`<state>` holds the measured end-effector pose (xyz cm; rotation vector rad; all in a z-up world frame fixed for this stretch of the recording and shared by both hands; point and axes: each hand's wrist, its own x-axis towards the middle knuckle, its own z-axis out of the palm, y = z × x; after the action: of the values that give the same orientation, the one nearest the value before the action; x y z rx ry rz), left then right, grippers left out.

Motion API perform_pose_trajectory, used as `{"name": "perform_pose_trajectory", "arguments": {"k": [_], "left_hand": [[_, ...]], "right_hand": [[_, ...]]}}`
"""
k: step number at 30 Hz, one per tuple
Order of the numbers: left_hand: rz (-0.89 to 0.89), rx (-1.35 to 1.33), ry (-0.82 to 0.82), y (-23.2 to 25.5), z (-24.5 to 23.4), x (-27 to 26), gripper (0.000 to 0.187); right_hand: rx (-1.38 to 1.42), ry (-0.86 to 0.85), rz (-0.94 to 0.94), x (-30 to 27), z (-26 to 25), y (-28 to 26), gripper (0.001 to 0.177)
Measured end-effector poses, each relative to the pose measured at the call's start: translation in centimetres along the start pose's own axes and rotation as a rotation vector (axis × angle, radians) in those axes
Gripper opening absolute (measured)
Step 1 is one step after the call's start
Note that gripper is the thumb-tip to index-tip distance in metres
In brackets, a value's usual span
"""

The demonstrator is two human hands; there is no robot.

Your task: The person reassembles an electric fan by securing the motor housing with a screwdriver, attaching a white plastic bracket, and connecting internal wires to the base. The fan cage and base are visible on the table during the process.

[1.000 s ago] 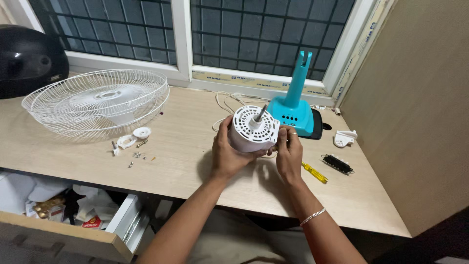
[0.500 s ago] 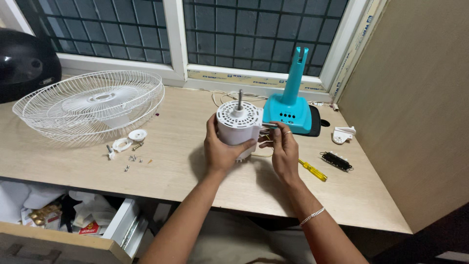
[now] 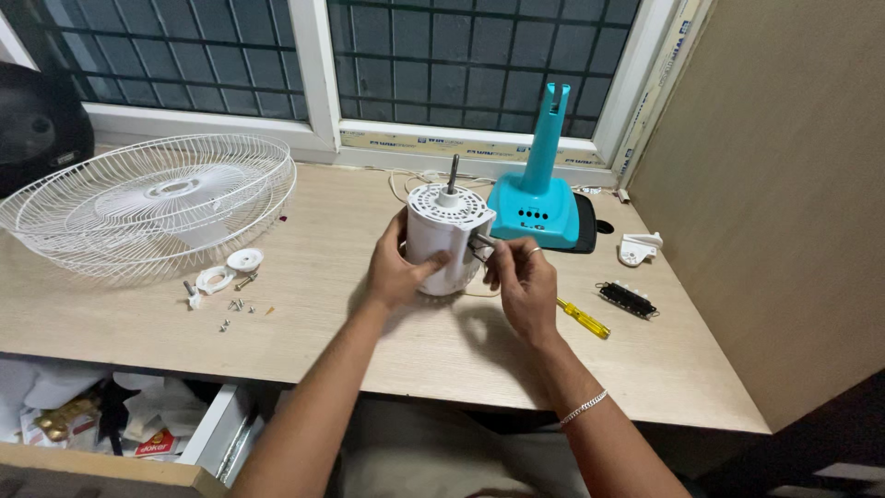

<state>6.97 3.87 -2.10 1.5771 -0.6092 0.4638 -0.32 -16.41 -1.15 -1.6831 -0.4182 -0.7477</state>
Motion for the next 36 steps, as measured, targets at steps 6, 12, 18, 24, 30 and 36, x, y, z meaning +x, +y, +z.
{"name": "perform_pose_trajectory", "arguments": {"k": [6,12,18,24,30,36], "left_hand": [[-0.007,-0.172,-0.119,-2.2,-1.2,0.2,0.094],[0.092,0.08,-0.103,-2.7,-0.2,-0.6,0.129],[0.092,0.113,-0.096,-1.3,-0.4,-0.3,0.125],[0.058,0.194,-0.082,0.1,-0.4,-0.3,0.123],[0.051,0.16,-0.064,1.0,-0.2,-0.7,0.125],[0.102,0.184,0.036,1.7,0.4,-1.0,0.122]], "right_hand": [[0.072,-0.064,0.045,-0.7,0.7,-1.0,0.02],[0.037,-0.088,-0.04,-0.7,0.6,-1.5,0.014],[-0.007,-0.022,-0.133,-0.8,0.6,-1.0,0.013],[0.102,0.13,-0.157,-0.6,0.0,-1.2,0.012],[-0.278,0.013,-0.11,-0.7,0.3,-2.2,0.02],[-0.224,0.036,-0.042,-0.6,0.7,-2.4,0.021]]}}
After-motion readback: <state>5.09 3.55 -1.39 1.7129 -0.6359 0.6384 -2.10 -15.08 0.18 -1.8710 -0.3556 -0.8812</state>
